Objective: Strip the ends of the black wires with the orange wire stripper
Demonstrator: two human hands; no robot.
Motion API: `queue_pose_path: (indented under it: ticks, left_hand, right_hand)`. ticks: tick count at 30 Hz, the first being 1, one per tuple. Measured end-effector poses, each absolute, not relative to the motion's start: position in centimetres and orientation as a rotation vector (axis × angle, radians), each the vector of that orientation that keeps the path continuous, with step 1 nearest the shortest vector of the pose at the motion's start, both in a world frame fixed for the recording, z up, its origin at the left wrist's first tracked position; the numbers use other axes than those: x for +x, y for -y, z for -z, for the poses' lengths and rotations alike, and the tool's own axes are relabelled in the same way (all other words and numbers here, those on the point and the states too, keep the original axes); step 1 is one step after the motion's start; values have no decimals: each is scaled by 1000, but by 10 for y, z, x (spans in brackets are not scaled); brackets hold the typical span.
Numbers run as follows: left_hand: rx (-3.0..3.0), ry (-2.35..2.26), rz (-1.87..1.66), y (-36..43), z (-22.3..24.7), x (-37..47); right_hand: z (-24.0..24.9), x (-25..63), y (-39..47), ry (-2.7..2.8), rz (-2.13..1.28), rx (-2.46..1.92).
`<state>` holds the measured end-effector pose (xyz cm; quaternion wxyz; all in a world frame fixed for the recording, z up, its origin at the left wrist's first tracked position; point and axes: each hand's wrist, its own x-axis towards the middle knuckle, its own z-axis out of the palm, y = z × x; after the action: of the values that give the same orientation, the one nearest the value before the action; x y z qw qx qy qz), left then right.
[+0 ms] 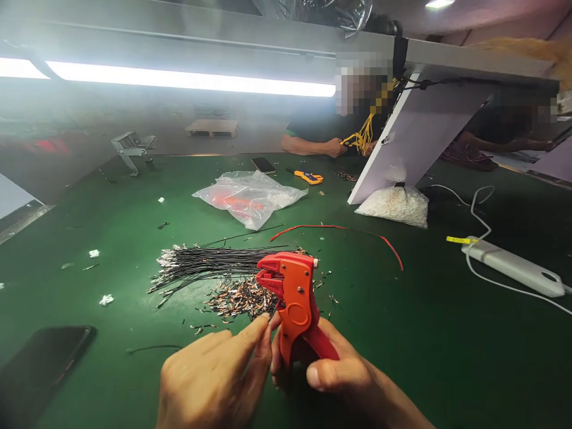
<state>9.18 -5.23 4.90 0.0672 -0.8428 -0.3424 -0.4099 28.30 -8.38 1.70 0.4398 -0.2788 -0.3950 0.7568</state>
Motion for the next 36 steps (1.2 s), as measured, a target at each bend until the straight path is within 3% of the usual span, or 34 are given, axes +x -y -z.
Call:
queue_pose_path:
  ticks: [17, 36]
  left_hand:
    - [-2491, 1104, 1165, 52, -51, 97]
    - [-2505, 1070, 1040, 44, -42, 96]
  right_hand:
    - [-8, 285, 88, 1271, -1600, -997]
    - [-20, 271, 80, 1849, -631, -1208]
